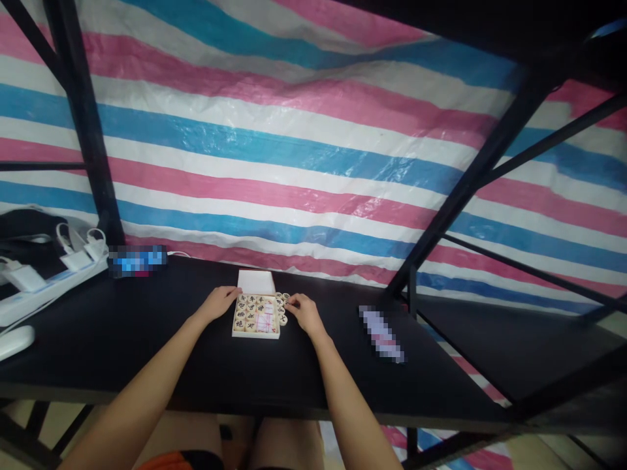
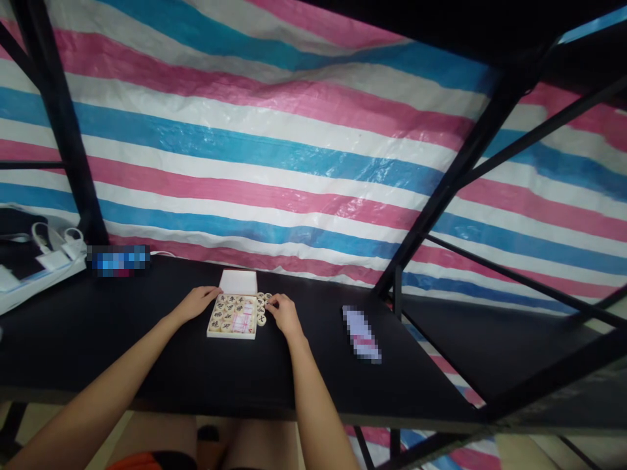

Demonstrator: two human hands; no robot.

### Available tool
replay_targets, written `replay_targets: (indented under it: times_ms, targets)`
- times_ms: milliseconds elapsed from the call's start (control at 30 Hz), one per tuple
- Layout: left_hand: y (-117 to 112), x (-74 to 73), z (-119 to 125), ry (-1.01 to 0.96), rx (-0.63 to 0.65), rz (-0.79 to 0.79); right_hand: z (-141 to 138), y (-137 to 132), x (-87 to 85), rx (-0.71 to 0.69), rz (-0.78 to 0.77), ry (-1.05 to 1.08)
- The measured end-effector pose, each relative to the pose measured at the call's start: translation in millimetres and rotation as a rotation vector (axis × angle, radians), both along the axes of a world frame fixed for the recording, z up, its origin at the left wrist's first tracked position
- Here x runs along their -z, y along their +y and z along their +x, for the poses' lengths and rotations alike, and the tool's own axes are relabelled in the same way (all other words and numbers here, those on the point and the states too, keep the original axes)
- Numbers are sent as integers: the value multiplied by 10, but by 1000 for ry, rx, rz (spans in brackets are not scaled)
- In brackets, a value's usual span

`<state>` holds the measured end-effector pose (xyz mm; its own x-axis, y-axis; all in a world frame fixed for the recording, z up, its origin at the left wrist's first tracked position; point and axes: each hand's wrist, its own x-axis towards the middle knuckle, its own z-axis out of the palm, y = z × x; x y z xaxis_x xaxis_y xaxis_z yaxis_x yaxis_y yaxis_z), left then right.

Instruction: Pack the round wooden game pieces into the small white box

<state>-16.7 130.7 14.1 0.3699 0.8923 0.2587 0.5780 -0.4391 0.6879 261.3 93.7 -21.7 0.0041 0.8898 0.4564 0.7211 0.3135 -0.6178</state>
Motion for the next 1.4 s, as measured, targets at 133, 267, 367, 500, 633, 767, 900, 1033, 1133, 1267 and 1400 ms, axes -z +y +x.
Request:
replay_targets:
  times_ms: [133, 267, 367, 500, 633, 767, 900, 1033, 1133, 1267, 1400]
  targets:
    - [2, 2, 0, 0, 0, -1, -4, -55, -70, -16, 31, -25]
    - [5, 5, 1, -8, -1, -6, -142, -180, -214, -36, 94, -51]
    - [6, 5, 1, -9, -3, -13, -398, -277, -296, -113, 122, -101]
    - [2, -4, 7, 1, -5, -19, -682, -328, -316, -257, 124, -168]
    - [-2, -13, 11, 9, -2, -19, -698, -316, -284, -326, 106, -172]
    - [-2, -16, 6, 13, 2, -21, -652, -298, -264, -306, 88, -138]
    - [-4, -21, 3, 15, 5, -17, -456, -251, -273, -119, 93, -61]
    - [-13, -26, 5, 14, 3, -6, -27, -200, -193, 192, 42, 33]
    - [-18, -30, 7, 14, 1, -1, 198, -170, -59, 274, -46, 68]
    - [-23, -35, 6, 17, 2, 0, 212, -129, 61, 226, -120, 103]
    - [-31, -40, 5, 25, 11, -4, 136, -110, 48, 177, -137, 144]
